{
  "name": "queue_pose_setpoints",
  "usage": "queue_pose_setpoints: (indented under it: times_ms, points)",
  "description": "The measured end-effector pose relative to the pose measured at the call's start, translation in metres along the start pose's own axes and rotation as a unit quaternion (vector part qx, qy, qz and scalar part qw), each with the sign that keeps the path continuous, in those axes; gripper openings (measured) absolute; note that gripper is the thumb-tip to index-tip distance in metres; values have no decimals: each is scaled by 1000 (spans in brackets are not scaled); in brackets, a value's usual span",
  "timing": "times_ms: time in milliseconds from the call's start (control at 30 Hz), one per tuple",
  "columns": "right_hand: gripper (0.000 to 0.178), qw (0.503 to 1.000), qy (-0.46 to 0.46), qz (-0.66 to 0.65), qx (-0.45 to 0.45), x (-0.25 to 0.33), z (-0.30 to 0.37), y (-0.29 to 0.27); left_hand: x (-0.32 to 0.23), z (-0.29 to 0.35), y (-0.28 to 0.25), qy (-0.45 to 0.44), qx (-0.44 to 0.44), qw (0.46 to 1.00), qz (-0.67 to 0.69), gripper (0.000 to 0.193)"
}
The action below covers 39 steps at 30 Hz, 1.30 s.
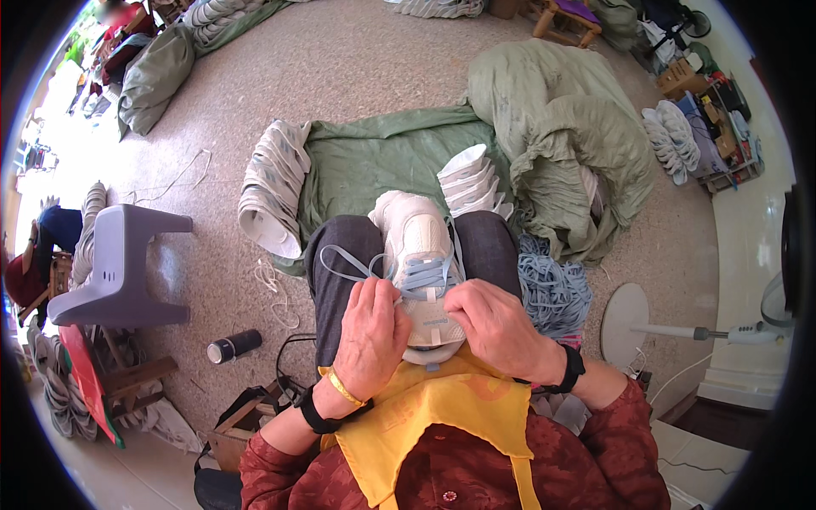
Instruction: Lacing and organizing shoe uppers at a manufacturing facility.
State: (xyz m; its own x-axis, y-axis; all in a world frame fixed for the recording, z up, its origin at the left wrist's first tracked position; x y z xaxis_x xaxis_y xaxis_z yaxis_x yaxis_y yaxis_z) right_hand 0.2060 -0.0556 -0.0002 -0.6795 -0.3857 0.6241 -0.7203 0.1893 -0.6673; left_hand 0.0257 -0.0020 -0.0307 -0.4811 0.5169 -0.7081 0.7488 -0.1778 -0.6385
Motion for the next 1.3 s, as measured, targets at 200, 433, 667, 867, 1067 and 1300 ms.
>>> queue_pose_setpoints:
  times_ms: [200,433,667,867,1067,1300]
  points:
    - [15,995,63,-34,66,6,-2,-18,-3,-1,-5,-34,21,999,16,23]
    - [23,993,-60,64,77,-27,-31,-8,-18,-19,-9,41,-13,998,35,26]
    - [11,989,-29,6,143,-24,-26,-21,-12,-29,7,45,23,997,56,17]
    - [10,996,6,-2,84,-26,-25,-20,-15,-35,15,32,40,996,68,16]
    - [8,989,-47,23,135,-25,-37,-12,-14,-36,16,32,44,997,62,17]
    - [16,975,-32,106,193,-29,-34,-3,-12,-34,15,17,41,996,77,18]
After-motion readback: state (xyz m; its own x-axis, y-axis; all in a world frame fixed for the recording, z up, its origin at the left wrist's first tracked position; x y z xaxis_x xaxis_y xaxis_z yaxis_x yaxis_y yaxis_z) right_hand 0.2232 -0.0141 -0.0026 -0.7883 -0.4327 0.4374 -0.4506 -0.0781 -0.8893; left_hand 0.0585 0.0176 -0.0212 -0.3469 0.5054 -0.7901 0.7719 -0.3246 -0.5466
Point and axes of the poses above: each hand's wrist, its own z-axis away from the middle knuckle, its own y-axis out of the palm, x = y × z, the point moved 4 cm from there along -z, towards the middle knuckle, and after that the axes turned 8 degrees about -x, right-handed, at the moved point
